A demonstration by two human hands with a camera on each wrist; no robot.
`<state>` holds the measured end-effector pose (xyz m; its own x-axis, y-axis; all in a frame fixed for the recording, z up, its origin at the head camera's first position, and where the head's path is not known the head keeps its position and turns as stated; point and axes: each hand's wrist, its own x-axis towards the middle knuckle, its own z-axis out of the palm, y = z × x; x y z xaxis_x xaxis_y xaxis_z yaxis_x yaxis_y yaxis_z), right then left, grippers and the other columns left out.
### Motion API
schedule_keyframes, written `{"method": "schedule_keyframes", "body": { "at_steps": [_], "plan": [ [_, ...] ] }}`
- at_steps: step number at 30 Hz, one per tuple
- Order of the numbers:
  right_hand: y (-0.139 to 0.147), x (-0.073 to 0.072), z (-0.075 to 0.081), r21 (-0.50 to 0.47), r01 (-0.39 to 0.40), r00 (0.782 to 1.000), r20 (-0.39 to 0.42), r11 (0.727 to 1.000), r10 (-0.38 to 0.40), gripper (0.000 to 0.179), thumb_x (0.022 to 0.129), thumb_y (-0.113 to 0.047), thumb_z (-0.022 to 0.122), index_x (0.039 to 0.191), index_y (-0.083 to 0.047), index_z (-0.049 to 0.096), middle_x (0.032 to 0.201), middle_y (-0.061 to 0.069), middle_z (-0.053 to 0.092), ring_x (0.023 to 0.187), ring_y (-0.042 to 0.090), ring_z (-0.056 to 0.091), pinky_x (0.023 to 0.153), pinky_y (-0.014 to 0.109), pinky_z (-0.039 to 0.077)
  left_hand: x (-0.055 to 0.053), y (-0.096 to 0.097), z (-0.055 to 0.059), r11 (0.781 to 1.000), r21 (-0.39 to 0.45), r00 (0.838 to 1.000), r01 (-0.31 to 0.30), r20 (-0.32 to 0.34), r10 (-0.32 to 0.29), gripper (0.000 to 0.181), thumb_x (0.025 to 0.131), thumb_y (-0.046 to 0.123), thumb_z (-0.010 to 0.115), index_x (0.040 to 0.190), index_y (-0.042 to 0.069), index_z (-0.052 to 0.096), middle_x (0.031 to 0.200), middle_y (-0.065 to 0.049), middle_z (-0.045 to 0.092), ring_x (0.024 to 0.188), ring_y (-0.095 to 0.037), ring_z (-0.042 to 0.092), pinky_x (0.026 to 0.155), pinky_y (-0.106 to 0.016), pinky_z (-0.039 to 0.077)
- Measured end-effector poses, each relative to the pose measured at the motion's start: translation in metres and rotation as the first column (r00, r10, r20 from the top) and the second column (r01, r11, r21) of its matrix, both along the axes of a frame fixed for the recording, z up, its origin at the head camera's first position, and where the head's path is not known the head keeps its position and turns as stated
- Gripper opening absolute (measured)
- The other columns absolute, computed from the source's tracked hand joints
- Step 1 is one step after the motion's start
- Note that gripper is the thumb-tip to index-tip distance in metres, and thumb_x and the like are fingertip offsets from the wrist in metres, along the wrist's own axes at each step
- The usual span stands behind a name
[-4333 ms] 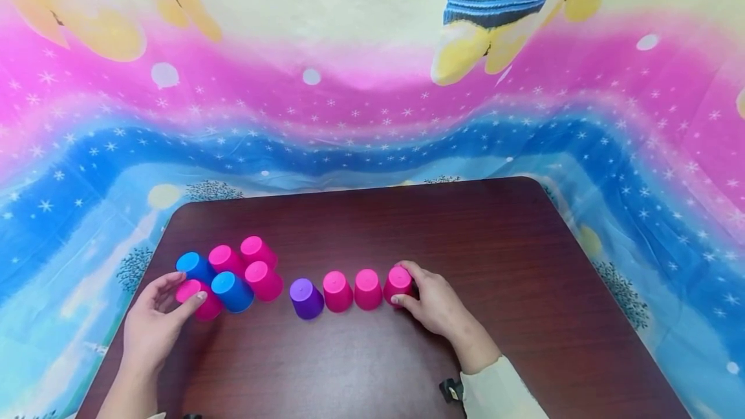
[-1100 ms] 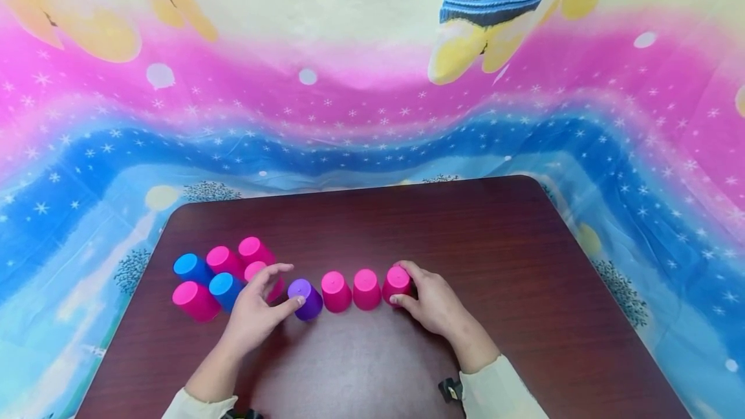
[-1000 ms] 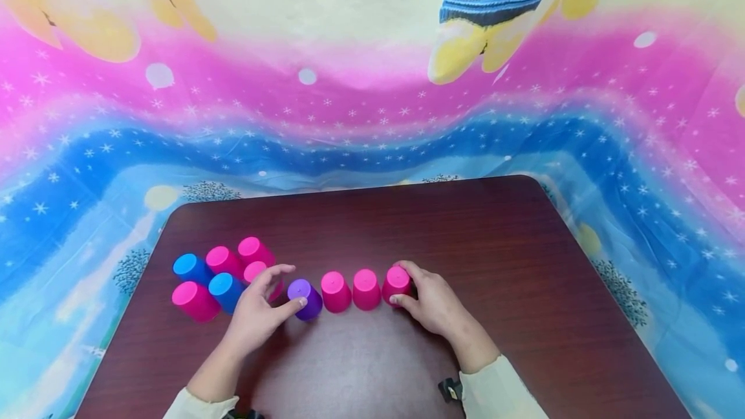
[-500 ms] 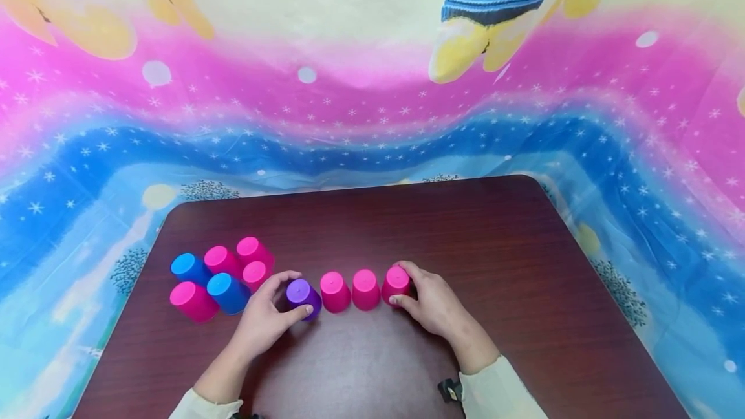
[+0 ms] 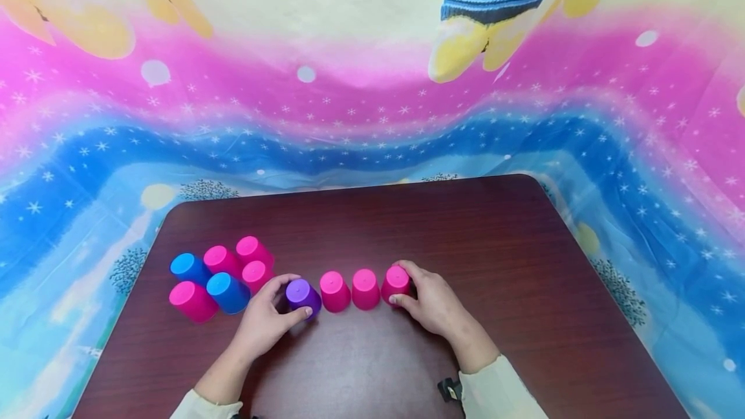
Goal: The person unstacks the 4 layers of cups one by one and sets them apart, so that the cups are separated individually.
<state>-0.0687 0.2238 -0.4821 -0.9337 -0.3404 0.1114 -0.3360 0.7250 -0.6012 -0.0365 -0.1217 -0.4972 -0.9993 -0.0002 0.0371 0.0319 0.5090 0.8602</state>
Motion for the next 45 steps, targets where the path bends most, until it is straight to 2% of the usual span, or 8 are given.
{"method": "schedule_keyframes", "body": {
  "at_steps": [16, 26, 45],
  "plan": [
    [0.0, 0.0, 0.001, 0.001, -0.003, 1.0, -0.004, 1.0, 0.003, 0.065, 0.086, -0.028, 0.087, 0.142, -0.016, 0.056, 0.111, -0.003, 0.071, 0.103, 0.013, 0.069, 0.091, 0.04, 0.058, 0.001, -0.007, 0.003, 1.0, 0.008, 1.0, -0.026, 0.003, 0.026, 0.06, 0.074, 0.019, 0.094, 0.127, 0.017, 0.066, 0.121, -0.004, 0.07, 0.116, -0.025, 0.066, 0.101, -0.051, 0.053],
    [-0.001, 0.001, 0.0, -0.008, 0.006, 1.0, -0.002, 1.0, -0.006, 0.064, 0.085, -0.027, 0.088, 0.141, -0.016, 0.057, 0.111, -0.003, 0.071, 0.103, 0.014, 0.069, 0.092, 0.041, 0.058, 0.006, -0.011, 0.01, 0.998, 0.032, 0.998, -0.06, 0.0, 0.06, 0.06, 0.074, 0.019, 0.095, 0.127, 0.016, 0.066, 0.123, -0.005, 0.069, 0.12, -0.027, 0.066, 0.104, -0.052, 0.052],
    [0.0, 0.001, 0.002, 0.008, 0.005, 1.0, 0.017, 1.0, -0.006, 0.064, 0.087, -0.029, 0.086, 0.142, -0.02, 0.055, 0.113, -0.003, 0.071, 0.104, 0.014, 0.068, 0.092, 0.041, 0.058, 0.018, -0.021, 0.017, 0.994, 0.024, 0.993, -0.109, 0.047, 0.108, 0.062, 0.075, 0.023, 0.095, 0.129, 0.019, 0.065, 0.127, -0.006, 0.067, 0.124, -0.029, 0.063, 0.105, -0.054, 0.051]
  ]
}}
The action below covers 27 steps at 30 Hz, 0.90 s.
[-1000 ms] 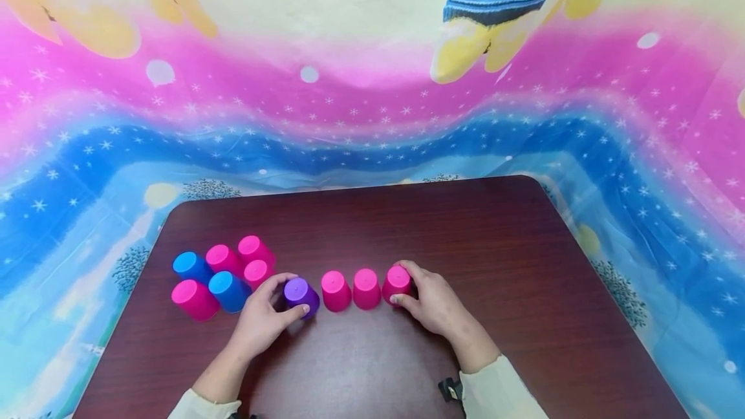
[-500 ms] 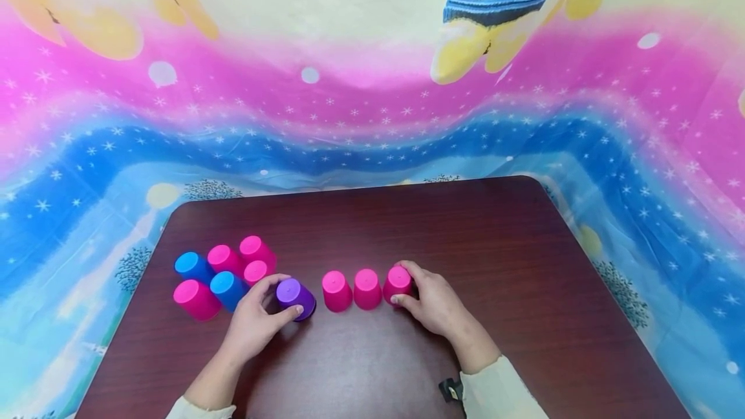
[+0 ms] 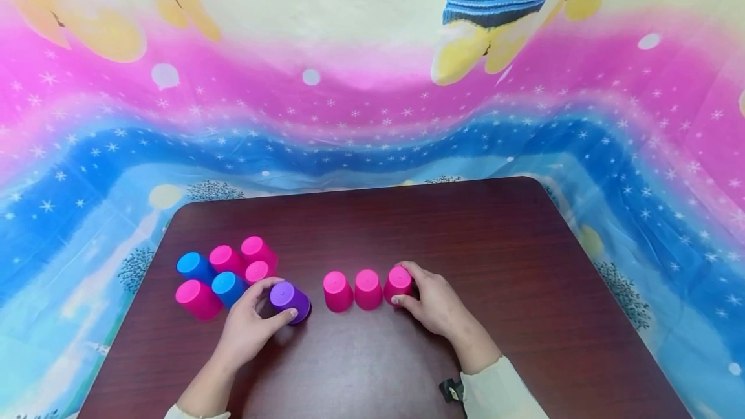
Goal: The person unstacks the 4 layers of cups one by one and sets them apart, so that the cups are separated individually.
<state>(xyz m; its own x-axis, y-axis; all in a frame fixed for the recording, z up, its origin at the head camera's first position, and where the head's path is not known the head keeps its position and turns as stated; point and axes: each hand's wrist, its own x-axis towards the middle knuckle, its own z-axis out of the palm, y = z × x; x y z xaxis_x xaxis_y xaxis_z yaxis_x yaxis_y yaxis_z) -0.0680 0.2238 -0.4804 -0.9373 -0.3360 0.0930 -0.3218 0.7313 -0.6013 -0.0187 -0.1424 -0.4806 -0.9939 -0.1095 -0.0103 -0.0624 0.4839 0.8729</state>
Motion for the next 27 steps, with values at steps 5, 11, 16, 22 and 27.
{"method": "schedule_keyframes", "body": {
  "at_steps": [5, 11, 16, 22, 27],
  "plan": [
    [0.0, 0.0, 0.0, -0.009, -0.004, 1.0, -0.001, 1.0, 0.004, 0.065, 0.086, -0.028, 0.087, 0.142, -0.018, 0.055, 0.113, -0.003, 0.071, 0.104, 0.014, 0.068, 0.093, 0.041, 0.058, 0.003, -0.003, 0.0, 1.0, 0.007, 1.0, -0.01, 0.0, 0.01, 0.063, 0.074, 0.021, 0.095, 0.129, 0.019, 0.064, 0.129, -0.006, 0.066, 0.125, -0.03, 0.062, 0.105, -0.054, 0.051],
    [0.0, 0.0, -0.001, -0.013, -0.008, 1.0, -0.006, 1.0, 0.008, 0.064, 0.087, -0.028, 0.086, 0.142, -0.018, 0.055, 0.113, -0.004, 0.071, 0.104, 0.013, 0.068, 0.092, 0.041, 0.058, 0.006, -0.008, 0.001, 1.0, 0.012, 0.999, -0.021, 0.027, 0.02, 0.065, 0.074, 0.022, 0.095, 0.13, 0.02, 0.063, 0.131, -0.006, 0.065, 0.128, -0.031, 0.061, 0.106, -0.054, 0.051],
    [0.001, 0.0, -0.001, -0.014, -0.004, 1.0, 0.0, 1.0, 0.004, 0.066, 0.086, -0.028, 0.087, 0.142, -0.018, 0.055, 0.114, -0.003, 0.07, 0.104, 0.014, 0.068, 0.093, 0.041, 0.058, 0.007, -0.011, 0.0, 1.0, 0.003, 0.999, -0.018, 0.042, 0.018, 0.065, 0.075, 0.023, 0.095, 0.131, 0.02, 0.062, 0.133, -0.006, 0.064, 0.13, -0.032, 0.059, 0.106, -0.055, 0.05],
    [0.001, 0.0, -0.001, -0.013, -0.008, 1.0, -0.003, 1.0, 0.008, 0.066, 0.086, -0.028, 0.087, 0.143, -0.017, 0.055, 0.112, -0.003, 0.07, 0.103, 0.014, 0.068, 0.091, 0.041, 0.058, 0.01, -0.015, -0.001, 1.0, 0.006, 0.998, -0.022, 0.052, 0.022, 0.066, 0.075, 0.023, 0.095, 0.132, 0.018, 0.061, 0.134, -0.007, 0.064, 0.13, -0.032, 0.059, 0.107, -0.054, 0.049],
    [0.001, -0.001, -0.002, -0.01, -0.008, 1.0, -0.008, 1.0, 0.008, 0.065, 0.086, -0.028, 0.087, 0.142, -0.018, 0.055, 0.111, -0.003, 0.071, 0.102, 0.013, 0.068, 0.091, 0.041, 0.059, 0.013, -0.019, -0.001, 0.999, 0.014, 0.997, -0.034, 0.068, 0.033, 0.067, 0.075, 0.022, 0.095, 0.133, 0.017, 0.06, 0.135, -0.008, 0.063, 0.131, -0.033, 0.059, 0.107, -0.054, 0.049]
  ]
}}
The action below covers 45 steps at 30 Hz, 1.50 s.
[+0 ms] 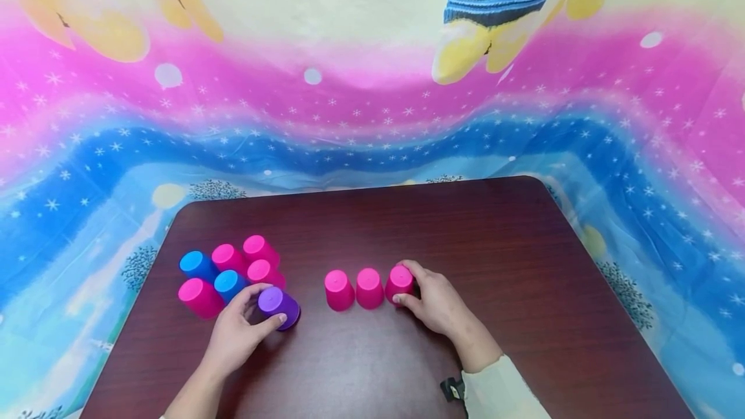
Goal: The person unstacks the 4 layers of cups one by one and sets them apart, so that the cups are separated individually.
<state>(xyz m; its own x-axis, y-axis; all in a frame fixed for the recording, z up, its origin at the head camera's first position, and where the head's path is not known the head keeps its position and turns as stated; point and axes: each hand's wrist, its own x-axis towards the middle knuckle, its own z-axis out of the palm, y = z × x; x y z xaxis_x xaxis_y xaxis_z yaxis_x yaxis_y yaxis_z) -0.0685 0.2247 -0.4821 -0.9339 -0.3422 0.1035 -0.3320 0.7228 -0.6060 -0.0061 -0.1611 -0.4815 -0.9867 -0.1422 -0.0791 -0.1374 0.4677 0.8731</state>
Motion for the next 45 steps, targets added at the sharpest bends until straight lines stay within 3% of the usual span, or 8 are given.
{"method": "schedule_keyframes", "body": {
  "at_steps": [11, 17, 28, 45],
  "plan": [
    [0.0, 0.001, 0.0, -0.008, 0.001, 1.0, -0.006, 1.0, -0.001, 0.063, 0.086, -0.027, 0.087, 0.14, -0.021, 0.055, 0.111, -0.003, 0.071, 0.102, 0.014, 0.069, 0.09, 0.042, 0.059, 0.004, -0.008, 0.003, 1.0, -0.001, 0.999, -0.025, -0.021, 0.025, 0.068, 0.076, 0.02, 0.094, 0.134, 0.013, 0.06, 0.136, -0.011, 0.063, 0.132, -0.036, 0.059, 0.109, -0.054, 0.047],
    [0.0, 0.002, 0.0, -0.006, 0.009, 1.0, 0.003, 1.0, -0.009, 0.064, 0.086, -0.027, 0.087, 0.141, -0.021, 0.055, 0.112, -0.003, 0.07, 0.103, 0.014, 0.068, 0.091, 0.042, 0.058, 0.006, -0.012, 0.002, 0.999, 0.0, 0.999, -0.034, -0.002, 0.034, 0.068, 0.077, 0.02, 0.094, 0.134, 0.013, 0.059, 0.137, -0.01, 0.063, 0.132, -0.035, 0.059, 0.109, -0.053, 0.047],
    [0.0, 0.001, 0.0, -0.007, 0.003, 1.0, 0.003, 1.0, -0.003, 0.064, 0.086, -0.028, 0.087, 0.141, -0.021, 0.054, 0.111, -0.004, 0.07, 0.102, 0.013, 0.068, 0.091, 0.041, 0.058, 0.007, -0.016, -0.003, 0.998, -0.021, 0.998, -0.055, -0.043, 0.054, 0.067, 0.077, 0.015, 0.093, 0.134, 0.01, 0.059, 0.137, -0.013, 0.064, 0.133, -0.037, 0.058, 0.109, -0.054, 0.046],
    [0.0, 0.001, 0.0, -0.004, 0.003, 1.0, 0.009, 1.0, -0.003, 0.065, 0.086, -0.027, 0.087, 0.142, -0.019, 0.054, 0.113, -0.003, 0.07, 0.104, 0.013, 0.068, 0.092, 0.041, 0.058, 0.006, -0.018, -0.004, 0.999, 0.007, 0.999, -0.048, -0.023, 0.048, 0.066, 0.079, 0.017, 0.092, 0.136, 0.008, 0.059, 0.138, -0.015, 0.063, 0.133, -0.038, 0.057, 0.11, -0.055, 0.046]
  ]
}}
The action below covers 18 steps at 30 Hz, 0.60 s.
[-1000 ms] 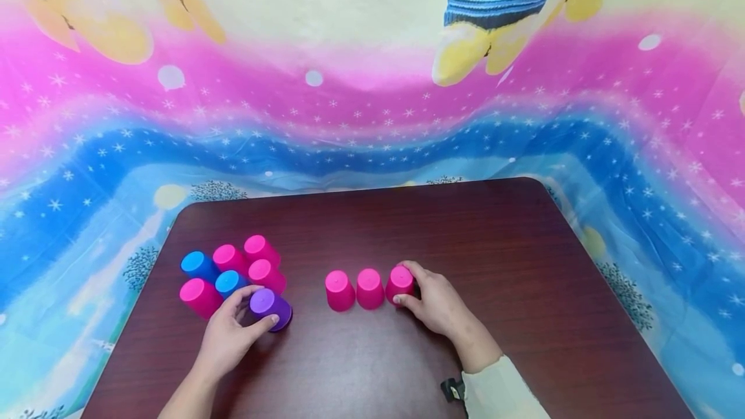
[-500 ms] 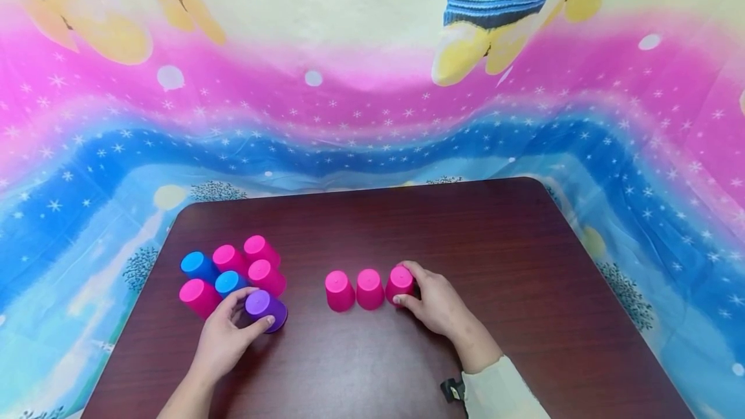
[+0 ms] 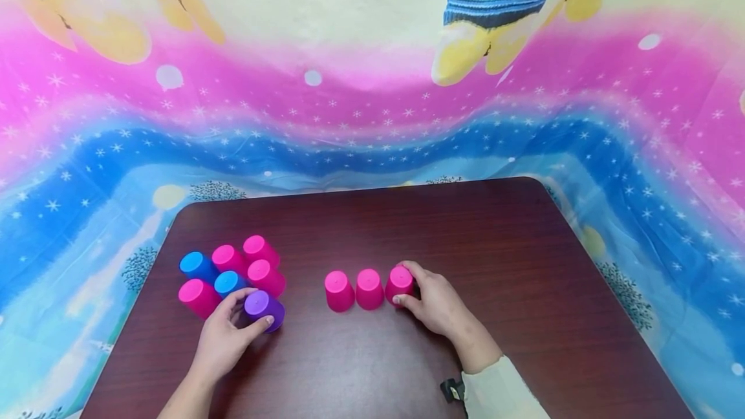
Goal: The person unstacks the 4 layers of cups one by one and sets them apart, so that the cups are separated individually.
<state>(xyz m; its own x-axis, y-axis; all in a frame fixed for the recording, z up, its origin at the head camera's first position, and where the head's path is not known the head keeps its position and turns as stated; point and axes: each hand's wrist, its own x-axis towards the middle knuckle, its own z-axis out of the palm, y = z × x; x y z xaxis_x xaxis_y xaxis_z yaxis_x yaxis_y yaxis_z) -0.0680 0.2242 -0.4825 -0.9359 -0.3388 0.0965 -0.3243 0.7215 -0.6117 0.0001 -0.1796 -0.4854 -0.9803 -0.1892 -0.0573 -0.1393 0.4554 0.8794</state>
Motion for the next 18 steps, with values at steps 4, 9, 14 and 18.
{"method": "schedule_keyframes", "body": {
  "at_steps": [4, 9, 14, 18],
  "plan": [
    [0.0001, 0.0001, 0.001, -0.004, 0.001, 1.0, 0.003, 1.0, -0.001, 0.065, 0.086, -0.027, 0.087, 0.142, -0.02, 0.054, 0.112, -0.003, 0.07, 0.103, 0.014, 0.068, 0.092, 0.041, 0.058, -0.0004, -0.0003, -0.0023, 1.0, 0.0, 1.0, -0.005, 0.021, 0.005, 0.067, 0.079, 0.016, 0.092, 0.137, 0.009, 0.058, 0.139, -0.014, 0.062, 0.134, -0.038, 0.056, 0.11, -0.054, 0.046],
    [0.0002, 0.0003, 0.0017, 0.001, 0.003, 1.0, 0.005, 1.0, -0.003, 0.064, 0.086, -0.027, 0.087, 0.141, -0.021, 0.054, 0.112, -0.003, 0.07, 0.102, 0.014, 0.068, 0.091, 0.041, 0.058, -0.0006, -0.0008, -0.0048, 1.0, -0.001, 1.0, -0.005, 0.02, 0.005, 0.069, 0.08, 0.016, 0.091, 0.138, 0.009, 0.056, 0.139, -0.014, 0.063, 0.134, -0.038, 0.056, 0.11, -0.054, 0.046],
    [0.0, 0.0002, 0.0017, 0.005, 0.003, 1.0, 0.008, 1.0, -0.003, 0.065, 0.086, -0.027, 0.087, 0.142, -0.019, 0.054, 0.113, -0.002, 0.07, 0.103, 0.014, 0.068, 0.092, 0.041, 0.058, 0.0005, -0.0005, -0.0051, 1.0, 0.0, 1.0, -0.007, 0.02, 0.007, 0.069, 0.079, 0.016, 0.091, 0.138, 0.009, 0.056, 0.139, -0.014, 0.063, 0.134, -0.037, 0.057, 0.109, -0.054, 0.046],
    [0.0, 0.0001, 0.0013, 0.006, 0.002, 1.0, 0.006, 1.0, -0.002, 0.065, 0.086, -0.028, 0.087, 0.142, -0.02, 0.054, 0.113, -0.003, 0.07, 0.103, 0.013, 0.068, 0.091, 0.04, 0.058, 0.0006, 0.0001, -0.005, 1.0, -0.007, 1.0, -0.007, 0.008, 0.007, 0.069, 0.079, 0.016, 0.092, 0.138, 0.008, 0.057, 0.138, -0.015, 0.063, 0.133, -0.038, 0.057, 0.109, -0.055, 0.047]
  ]
}}
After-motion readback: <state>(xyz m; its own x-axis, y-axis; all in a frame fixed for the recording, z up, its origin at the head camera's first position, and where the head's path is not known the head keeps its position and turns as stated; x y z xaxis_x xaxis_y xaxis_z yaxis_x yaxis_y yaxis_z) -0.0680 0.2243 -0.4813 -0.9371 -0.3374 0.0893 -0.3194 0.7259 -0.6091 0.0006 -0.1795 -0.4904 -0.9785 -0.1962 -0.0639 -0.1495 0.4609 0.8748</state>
